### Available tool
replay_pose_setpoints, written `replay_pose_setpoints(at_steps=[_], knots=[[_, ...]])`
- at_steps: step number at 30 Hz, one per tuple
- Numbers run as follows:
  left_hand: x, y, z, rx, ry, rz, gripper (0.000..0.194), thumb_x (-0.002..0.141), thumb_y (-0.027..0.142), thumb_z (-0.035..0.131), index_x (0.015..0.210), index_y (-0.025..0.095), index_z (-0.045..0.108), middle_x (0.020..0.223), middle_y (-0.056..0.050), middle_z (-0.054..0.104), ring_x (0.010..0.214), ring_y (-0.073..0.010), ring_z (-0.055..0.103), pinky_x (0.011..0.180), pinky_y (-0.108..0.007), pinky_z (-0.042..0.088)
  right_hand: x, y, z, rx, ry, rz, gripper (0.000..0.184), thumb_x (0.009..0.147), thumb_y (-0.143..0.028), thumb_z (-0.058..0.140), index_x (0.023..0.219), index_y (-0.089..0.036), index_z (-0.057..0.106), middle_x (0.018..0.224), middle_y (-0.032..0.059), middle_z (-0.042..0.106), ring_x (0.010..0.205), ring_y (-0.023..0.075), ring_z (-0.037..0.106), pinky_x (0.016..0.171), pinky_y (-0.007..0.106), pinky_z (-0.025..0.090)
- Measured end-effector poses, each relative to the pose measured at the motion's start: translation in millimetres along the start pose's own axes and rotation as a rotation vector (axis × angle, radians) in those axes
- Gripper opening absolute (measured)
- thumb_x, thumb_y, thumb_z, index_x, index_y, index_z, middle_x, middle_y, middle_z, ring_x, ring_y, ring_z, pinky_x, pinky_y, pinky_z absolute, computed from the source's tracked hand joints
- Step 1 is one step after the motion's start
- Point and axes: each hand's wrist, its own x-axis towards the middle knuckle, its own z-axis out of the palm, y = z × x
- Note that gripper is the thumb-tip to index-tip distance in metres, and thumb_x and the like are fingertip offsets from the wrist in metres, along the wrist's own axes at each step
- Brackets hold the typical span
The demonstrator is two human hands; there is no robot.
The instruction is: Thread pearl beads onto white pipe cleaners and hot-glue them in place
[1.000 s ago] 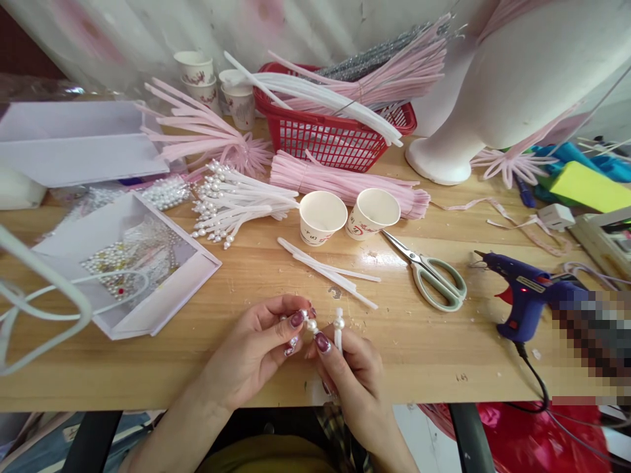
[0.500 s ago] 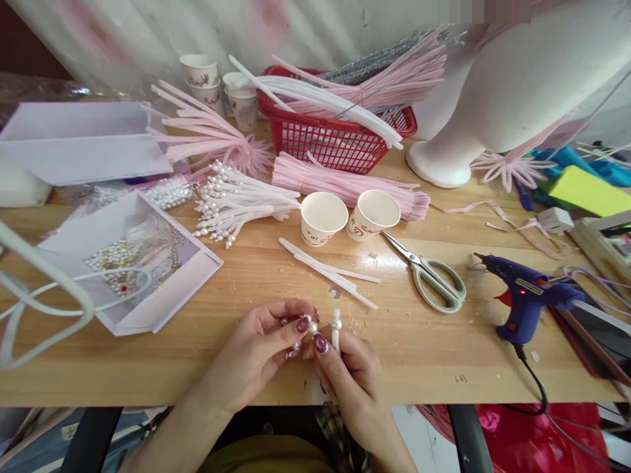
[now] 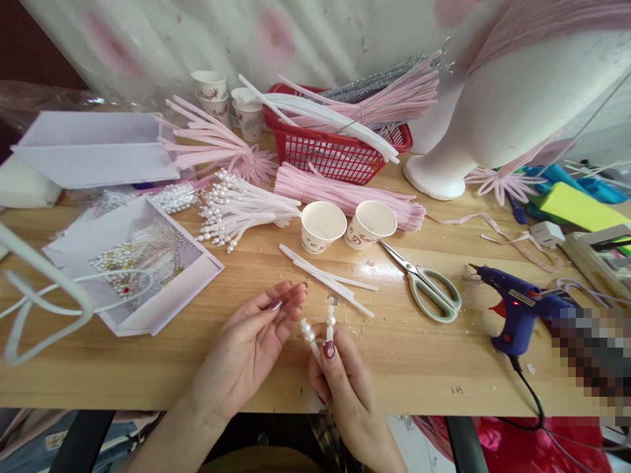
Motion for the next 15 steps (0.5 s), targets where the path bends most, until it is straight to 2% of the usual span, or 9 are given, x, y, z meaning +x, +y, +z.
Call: replay_pose_setpoints(at_steps=[2,4,7,9,12,14,15], knots=[[0,2,2.0,-0.003,0.01,0.005,0.038,0.098,-0.007,0.038,0.096,0.009,0.072,0.101,-0.011,0.081,0.09,-0.0121,0.078,0.079,-0.017,0.061,-1,-2,0,0.004,-0.035,0.025,0.036,0.108,-0.054,0.036,0.099,-0.022,0.05,0.063,-0.0086,0.039,0.054,0.0117,0.034,0.053,0.025,0.03],[1,2,3.0,0.014,0.009,-0.008,0.033,0.103,0.004,0.04,0.093,0.01,0.071,0.091,-0.011,0.081,0.079,-0.0137,0.079,0.071,-0.019,0.063,0,-5,-2,-0.032,-0.093,0.01,0.036,0.109,-0.052,0.036,0.091,-0.023,0.047,0.061,-0.0089,0.04,0.053,0.0112,0.034,0.053,0.025,0.031],[1,0,5.3,0.028,0.018,-0.055,0.04,0.106,0.024,0.043,0.076,0.013,0.067,0.067,-0.007,0.077,0.061,-0.0161,0.075,0.058,-0.024,0.062,0,-8,-5,-0.094,-0.17,-0.013,0.037,0.109,-0.05,0.037,0.086,-0.023,0.046,0.056,-0.0091,0.043,0.049,0.0101,0.036,0.053,0.024,0.031],[1,-1,8.7,0.017,0.044,-0.052,0.043,0.107,0.026,0.041,0.073,0.014,0.065,0.061,-0.005,0.074,0.054,-0.0141,0.072,0.056,-0.023,0.061,-1,-8,-6,-0.075,-0.166,0.007,0.039,0.108,-0.054,0.039,0.084,-0.023,0.048,0.053,-0.0094,0.042,0.046,0.0096,0.034,0.052,0.025,0.031],[1,1,14.3,-0.001,0.079,-0.048,0.039,0.107,0.015,0.038,0.086,0.009,0.071,0.078,-0.01,0.079,0.066,-0.0126,0.076,0.069,-0.022,0.063,-3,-9,-3,-0.003,-0.104,0.058,0.045,0.103,-0.06,0.044,0.08,-0.023,0.048,0.051,-0.0101,0.038,0.044,0.0092,0.029,0.049,0.025,0.028],[0,3,15.5,0.01,0.07,-0.051,0.035,0.104,0.005,0.038,0.094,0.005,0.071,0.09,-0.014,0.081,0.079,-0.0139,0.079,0.079,-0.023,0.063,-3,-9,-1,0.01,-0.064,0.074,0.046,0.102,-0.062,0.047,0.078,-0.023,0.05,0.05,-0.0104,0.037,0.043,0.009,0.027,0.049,0.025,0.027],[0,3,14.9,0.026,0.055,-0.049,0.034,0.103,0.002,0.038,0.095,0.005,0.071,0.092,-0.015,0.082,0.08,-0.0141,0.079,0.079,-0.023,0.063,-3,-9,0,0.006,-0.051,0.076,0.046,0.101,-0.062,0.048,0.078,-0.022,0.05,0.049,-0.0105,0.037,0.043,0.0089,0.027,0.049,0.025,0.027]])
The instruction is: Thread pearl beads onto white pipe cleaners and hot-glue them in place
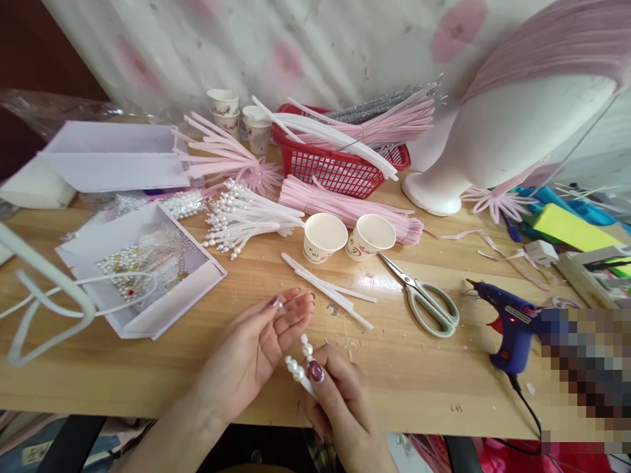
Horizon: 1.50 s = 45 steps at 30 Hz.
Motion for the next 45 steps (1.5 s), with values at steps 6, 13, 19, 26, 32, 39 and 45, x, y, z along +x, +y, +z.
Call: replay_pose_setpoints(at_steps=[6,13,19,26,32,39,45], knots=[[-1,-8,-14.7,0.037,-0.213,0.04,0.016,0.096,0.012,0.062,0.08,0.016,0.064,0.098,-0.012,0.083,0.083,-0.0181,0.08,0.078,-0.026,0.062,3,0,1,-0.022,0.004,-0.017,0.045,0.101,-0.06,0.05,0.077,-0.022,0.052,0.049,-0.0098,0.038,0.043,0.009,0.028,0.049,0.025,0.029],[0,-18,-26.0,-0.003,-0.352,-0.053,0.013,0.085,0.027,0.079,0.086,0.019,0.069,0.101,-0.011,0.083,0.098,-0.0214,0.078,0.09,-0.031,0.057,4,0,0,-0.023,0.004,-0.013,0.045,0.101,-0.06,0.051,0.079,-0.02,0.057,0.049,-0.0088,0.041,0.042,0.0089,0.033,0.048,0.025,0.028],[-1,-24,-30.2,0.028,-0.396,-0.054,0.017,0.087,0.034,0.078,0.089,0.02,0.069,0.108,-0.011,0.082,0.107,-0.0217,0.074,0.097,-0.031,0.05,3,-1,-1,-0.059,-0.008,-0.007,0.044,0.102,-0.057,0.049,0.078,-0.021,0.055,0.048,-0.0082,0.044,0.042,0.0095,0.035,0.05,0.026,0.03],[-1,-25,-32.6,0.012,-0.469,-0.06,0.018,0.091,0.034,0.074,0.085,0.02,0.065,0.116,-0.011,0.08,0.108,-0.0216,0.073,0.102,-0.034,0.047,3,2,-2,-0.06,-0.014,-0.009,0.045,0.103,-0.055,0.048,0.075,-0.021,0.054,0.048,-0.0075,0.045,0.043,0.0094,0.037,0.051,0.026,0.032],[-3,-18,-32.5,0.109,-0.467,-0.081,0.014,0.097,0.034,0.065,0.093,0.021,0.062,0.139,-0.013,0.069,0.111,-0.0233,0.072,0.106,-0.04,0.044,5,8,-2,-0.016,-0.029,-0.046,0.043,0.104,-0.053,0.048,0.077,-0.02,0.054,0.048,-0.0086,0.044,0.041,0.0085,0.037,0.048,0.024,0.031],[-2,-20,-29.9,0.034,-0.526,-0.113,0.016,0.096,0.033,0.067,0.088,0.021,0.06,0.127,-0.012,0.076,0.116,-0.0251,0.071,0.103,-0.04,0.048,3,7,-3,-0.048,-0.033,-0.065,0.043,0.105,-0.05,0.047,0.074,-0.021,0.052,0.048,-0.0088,0.042,0.042,0.0088,0.035,0.049,0.025,0.03],[-3,-20,-31.3,0.0,-0.525,-0.099,0.014,0.096,0.031,0.067,0.089,0.021,0.062,0.118,-0.01,0.08,0.119,-0.024,0.069,0.101,-0.038,0.049,2,5,-1,-0.048,-0.021,-0.014,0.044,0.104,-0.054,0.048,0.074,-0.021,0.052,0.048,-0.0083,0.043,0.043,0.0089,0.036,0.048,0.025,0.029]])
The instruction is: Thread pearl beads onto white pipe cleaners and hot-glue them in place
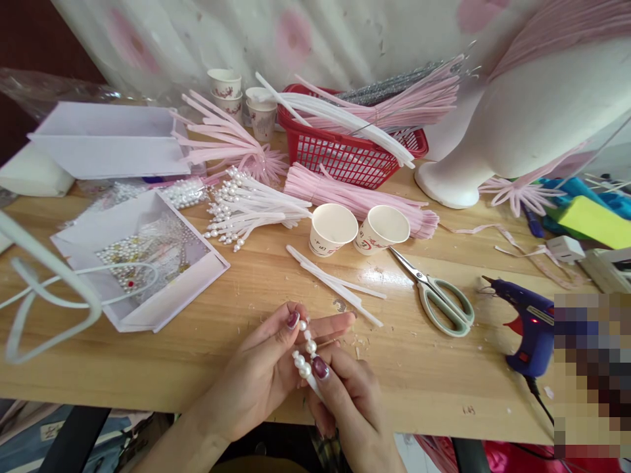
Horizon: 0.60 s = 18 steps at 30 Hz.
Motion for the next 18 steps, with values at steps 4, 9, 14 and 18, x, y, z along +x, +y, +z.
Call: replay_pose_setpoints(at_steps=[4,9,14,18], knots=[[-0.3,0.5,1.0,-0.018,-0.015,-0.011,0.013,0.096,0.03,0.067,0.089,0.021,0.062,0.114,-0.009,0.081,0.117,-0.0225,0.07,0.093,-0.032,0.052,-0.6,-1.4,0.1,-0.008,0.007,0.014,0.045,0.103,-0.055,0.049,0.075,-0.02,0.054,0.049,-0.0077,0.044,0.043,0.0091,0.037,0.048,0.024,0.028],[0.2,-1.0,1.1,0.016,-0.016,-0.001,0.014,0.096,0.031,0.067,0.088,0.021,0.062,0.108,-0.009,0.082,0.108,-0.0208,0.074,0.081,-0.026,0.053,0.9,1.1,-0.4,0.018,-0.005,0.005,0.043,0.103,-0.054,0.049,0.077,-0.02,0.055,0.049,-0.0083,0.043,0.042,0.0088,0.036,0.047,0.024,0.028],[-0.5,-5.4,-0.1,0.145,0.03,0.09,0.014,0.099,0.034,0.063,0.092,0.022,0.062,0.104,-0.007,0.081,0.1,-0.0176,0.074,0.075,-0.023,0.053,0.2,2.2,-0.2,0.058,-0.007,0.003,0.043,0.103,-0.055,0.05,0.079,-0.02,0.057,0.049,-0.0086,0.042,0.042,0.0086,0.035,0.045,0.023,0.028],[0.2,-9.3,-1.5,0.188,0.012,0.096,0.014,0.1,0.033,0.061,0.092,0.022,0.06,0.104,-0.006,0.08,0.088,-0.0155,0.073,0.068,-0.022,0.054,-0.8,1.5,-0.7,0.039,0.017,-0.017,0.042,0.103,-0.053,0.051,0.079,-0.02,0.058,0.05,-0.0085,0.043,0.043,0.0082,0.035,0.046,0.023,0.029]])
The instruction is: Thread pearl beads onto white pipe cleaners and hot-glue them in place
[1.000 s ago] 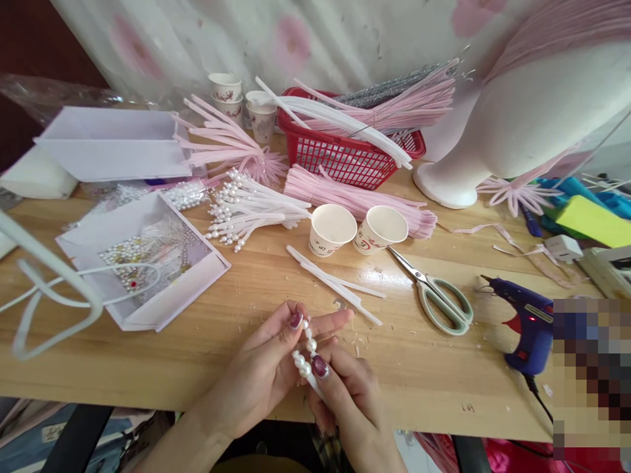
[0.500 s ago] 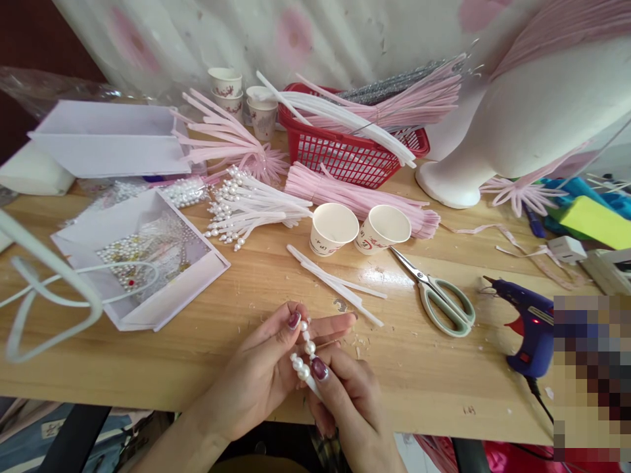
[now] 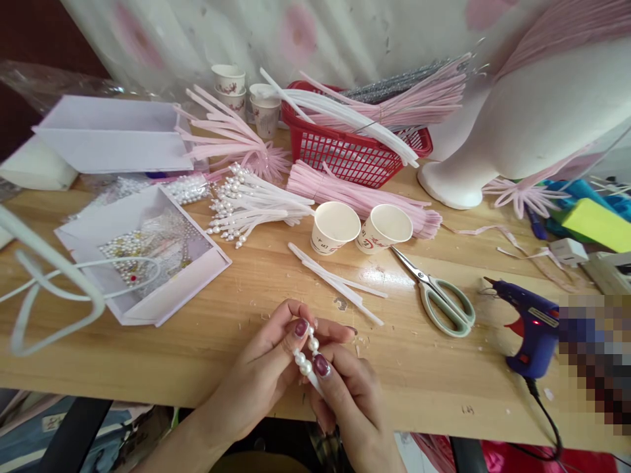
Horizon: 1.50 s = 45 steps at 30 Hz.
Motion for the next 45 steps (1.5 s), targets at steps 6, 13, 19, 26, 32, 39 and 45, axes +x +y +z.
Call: replay_pose_setpoints(at_steps=[6,13,19,26,32,39,45], knots=[[0,-3,-0.5,-0.074,-0.031,-0.024,0.012,0.097,0.03,0.065,0.091,0.02,0.063,0.101,-0.006,0.079,0.084,-0.0183,0.073,0.057,-0.023,0.057,0,3,-1,-0.032,-0.004,-0.055,0.039,0.106,-0.047,0.048,0.08,-0.02,0.059,0.048,-0.0097,0.04,0.042,0.0078,0.034,0.047,0.023,0.029],[2,1,2.7,-0.137,-0.042,-0.042,0.013,0.095,0.031,0.067,0.093,0.019,0.072,0.105,-0.009,0.081,0.087,-0.0195,0.075,0.062,-0.025,0.062,1,0,2,-0.02,0.024,-0.05,0.039,0.105,-0.049,0.05,0.081,-0.02,0.059,0.049,-0.0091,0.042,0.043,0.0087,0.033,0.048,0.024,0.031],[-1,-1,1.1,-0.027,0.037,0.038,0.034,0.091,0.043,0.072,0.116,0.021,0.076,0.122,-0.011,0.078,0.113,-0.0232,0.071,0.088,-0.028,0.058,4,-3,5,-0.016,0.112,-0.015,0.041,0.104,-0.054,0.049,0.082,-0.021,0.057,0.05,-0.0094,0.042,0.044,0.0093,0.033,0.05,0.024,0.031],[-4,-2,0.9,0.188,0.179,0.038,0.028,0.089,0.039,0.076,0.111,0.023,0.076,0.118,-0.01,0.079,0.114,-0.0249,0.071,0.097,-0.032,0.054,7,3,5,-0.064,0.122,-0.064,0.041,0.106,-0.051,0.047,0.08,-0.021,0.057,0.053,-0.0074,0.046,0.048,0.0097,0.038,0.052,0.024,0.034],[-8,0,7.6,0.424,0.298,0.149,0.034,0.089,0.042,0.075,0.118,0.025,0.073,0.121,-0.009,0.078,0.117,-0.0258,0.07,0.1,-0.031,0.054,9,4,5,-0.113,0.099,-0.095,0.046,0.105,-0.055,0.046,0.075,-0.021,0.055,0.055,-0.0053,0.048,0.05,0.0117,0.042,0.054,0.026,0.035],[-12,7,2.4,0.675,0.232,0.222,0.031,0.094,0.044,0.067,0.117,0.025,0.075,0.127,-0.009,0.076,0.118,-0.0269,0.069,0.101,-0.033,0.054,9,6,4,-0.113,0.098,-0.117,0.045,0.103,-0.055,0.049,0.073,-0.022,0.054,0.053,-0.0058,0.047,0.049,0.0126,0.044,0.056,0.027,0.036],[-14,1,2.6,0.639,0.257,0.238,0.04,0.093,0.042,0.068,0.129,0.025,0.069,0.126,-0.011,0.076,0.12,-0.0273,0.068,0.102,-0.034,0.053,10,12,3,-0.108,0.061,-0.147,0.044,0.106,-0.052,0.045,0.074,-0.022,0.051,0.055,-0.0066,0.044,0.051,0.0128,0.039,0.055,0.028,0.031]])
